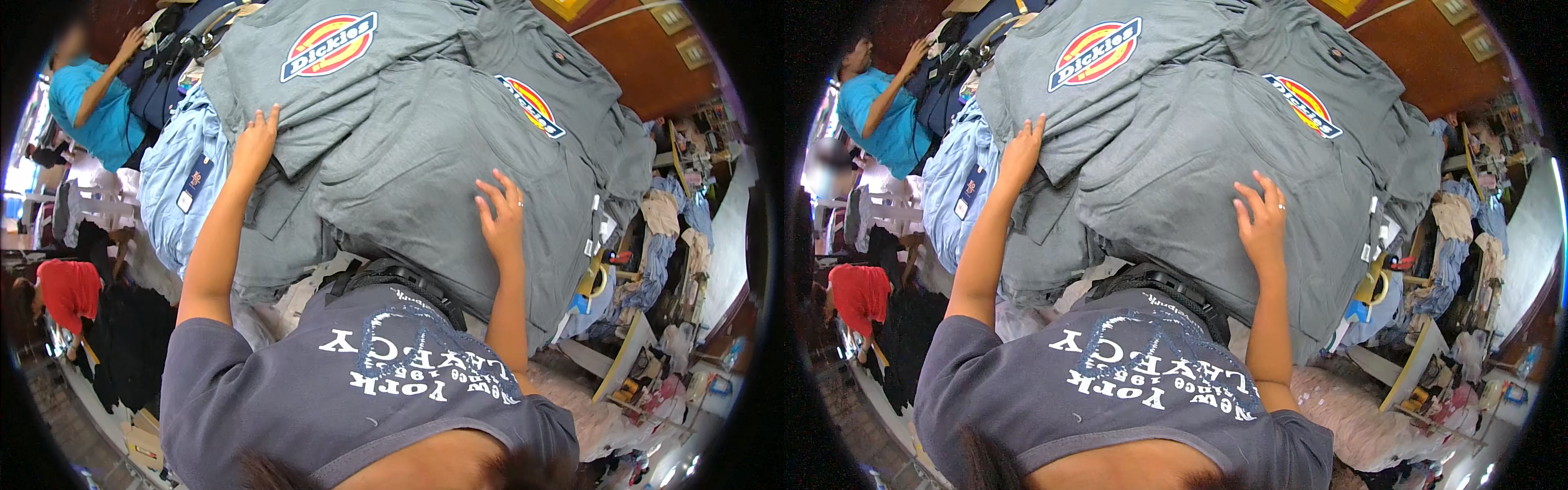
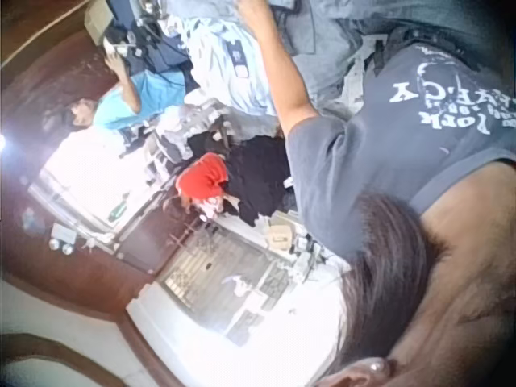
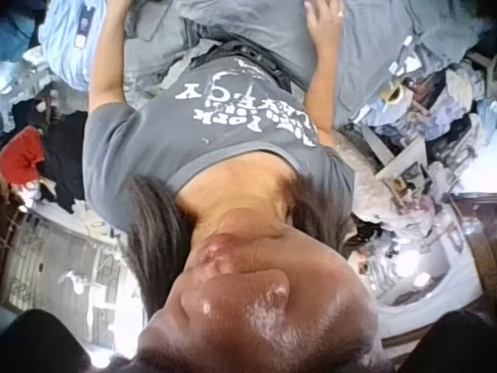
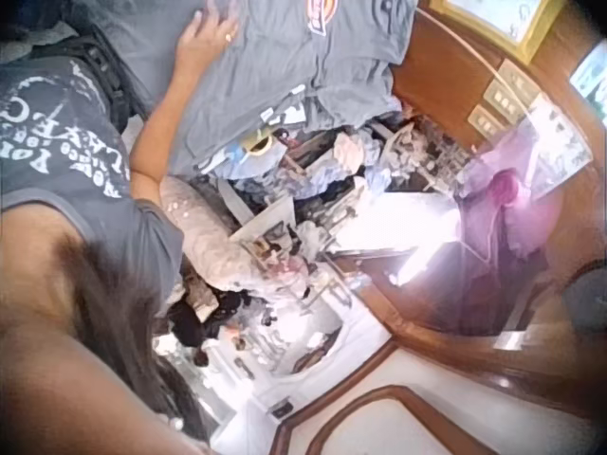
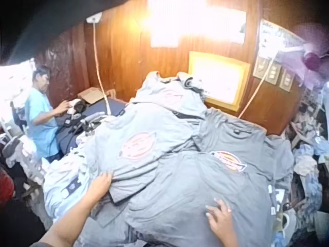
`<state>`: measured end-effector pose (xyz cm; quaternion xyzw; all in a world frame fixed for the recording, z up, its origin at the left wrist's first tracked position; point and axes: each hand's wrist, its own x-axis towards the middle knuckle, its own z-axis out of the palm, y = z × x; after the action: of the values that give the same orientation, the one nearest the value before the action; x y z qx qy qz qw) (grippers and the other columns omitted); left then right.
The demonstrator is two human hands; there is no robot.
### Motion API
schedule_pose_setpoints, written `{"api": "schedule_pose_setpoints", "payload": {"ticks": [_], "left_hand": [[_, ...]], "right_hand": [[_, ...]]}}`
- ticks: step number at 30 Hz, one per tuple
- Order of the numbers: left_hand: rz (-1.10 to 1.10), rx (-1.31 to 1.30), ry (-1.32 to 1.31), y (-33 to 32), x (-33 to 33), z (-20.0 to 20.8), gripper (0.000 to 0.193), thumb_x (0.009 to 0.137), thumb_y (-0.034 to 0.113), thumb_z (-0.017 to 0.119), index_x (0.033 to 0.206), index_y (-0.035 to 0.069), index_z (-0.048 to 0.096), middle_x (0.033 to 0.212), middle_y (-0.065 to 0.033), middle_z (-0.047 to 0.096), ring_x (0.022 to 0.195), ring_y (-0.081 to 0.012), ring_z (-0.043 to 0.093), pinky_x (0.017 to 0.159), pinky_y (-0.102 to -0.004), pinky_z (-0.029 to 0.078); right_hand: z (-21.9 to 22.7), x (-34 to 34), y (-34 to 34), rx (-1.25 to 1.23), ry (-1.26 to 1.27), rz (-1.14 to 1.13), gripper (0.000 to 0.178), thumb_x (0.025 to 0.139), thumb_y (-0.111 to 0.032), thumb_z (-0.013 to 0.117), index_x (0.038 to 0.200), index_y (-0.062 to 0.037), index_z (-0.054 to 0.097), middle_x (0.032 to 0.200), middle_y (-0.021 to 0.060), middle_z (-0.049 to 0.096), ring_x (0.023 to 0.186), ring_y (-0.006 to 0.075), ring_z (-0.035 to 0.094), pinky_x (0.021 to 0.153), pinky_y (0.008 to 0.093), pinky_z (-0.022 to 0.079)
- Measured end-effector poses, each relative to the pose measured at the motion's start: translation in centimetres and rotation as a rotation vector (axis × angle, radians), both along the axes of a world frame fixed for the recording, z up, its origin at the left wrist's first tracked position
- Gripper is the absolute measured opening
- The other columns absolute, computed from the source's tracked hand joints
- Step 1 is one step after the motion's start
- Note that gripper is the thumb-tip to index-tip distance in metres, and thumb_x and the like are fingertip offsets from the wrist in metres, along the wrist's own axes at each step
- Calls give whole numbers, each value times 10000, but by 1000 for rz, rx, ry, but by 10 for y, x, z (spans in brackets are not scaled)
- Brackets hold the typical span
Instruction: The person folds several grey t-shirts with a logo, smoothing the fabric by hand and stacking them on a table. They briefly use scissors to snip a loose thread from one of the shirts.
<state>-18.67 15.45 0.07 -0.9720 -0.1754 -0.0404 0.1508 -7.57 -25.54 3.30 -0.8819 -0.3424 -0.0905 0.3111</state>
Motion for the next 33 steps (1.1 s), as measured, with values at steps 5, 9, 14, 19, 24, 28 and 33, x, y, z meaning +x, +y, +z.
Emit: {"api": "schedule_pose_setpoints", "payload": {"ticks": [5, 9, 14, 19, 24, 28, 33], "left_hand": [[15, -82, 125, -36, 7, 19, 422, 781, 53, 394, 1203, 40, 389, 954, -245, 541, 628, -334, 601, 565, -415, 490], [142, -20, 193, -90, -5, 13, 343, 809, 96, 376, 1133, 52, 477, 1021, -236, 525, 891, -327, 556, 713, -406, 463], [-12, -557, -240, -127, -13, 34, 305, 822, 130, 433, 1110, 49, 490, 1177, -170, 448, 1007, -304, 496, 839, -374, 389], [-222, -731, -431, -159, -51, 18, 280, 779, 159, 542, 1022, 21, 521, 1084, -127, 503, 1005, -289, 467, 823, -353, 386], [-395, -472, -430, -159, -71, 24, 206, 770, 105, 566, 943, -5, 544, 1000, -115, 542, 970, -260, 480, 813, -324, 386], [-277, -781, -476, -106, -60, 54, 123, 768, 31, 552, 870, -39, 551, 896, -99, 572, 863, -203, 536, 777, -298, 401], [-235, -805, -1023, -51, -34, 173, 205, 847, 171, 475, 899, -3, 569, 811, -56, 572, 719, -139, 524, 614, -259, 425]], "right_hand": [[-9, -42, -67, -57, 19, -118, 222, 748, -109, 567, 969, -93, 585, 1148, 86, 466, 1058, 302, 412, 894, 395, 330], [-18, -69, -109, -137, 1, -360, 275, 754, -165, 573, 1017, -87, 556, 1138, 96, 461, 1061, 305, 407, 901, 402, 316], [-29, -97, -155, -182, -123, -818, 423, 771, -271, 579, 1139, -94, 470, 1141, 122, 438, 1046, 310, 408, 865, 402, 338], [-36, -109, -193, -90, -112, -913, 304, 742, -249, 608, 978, -68, 543, 980, 105, 503, 911, 307, 460, 782, 392, 375], [-31, -106, -194, -16, -127, -852, 197, 725, -205, 625, 824, -46, 566, 900, 91, 524, 857, 293, 471, 733, 370, 381], [0, -88, -225, 215, -25, -834, 182, 701, -178, 646, 780, -33, 569, 710, 79, 557, 656, 249, 513, 637, 317, 409], [127, -79, -233, 798, -122, -859, 147, 769, -193, 608, 754, -58, 551, 633, 7, 515, 582, 100, 472, 515, 272, 376]]}}
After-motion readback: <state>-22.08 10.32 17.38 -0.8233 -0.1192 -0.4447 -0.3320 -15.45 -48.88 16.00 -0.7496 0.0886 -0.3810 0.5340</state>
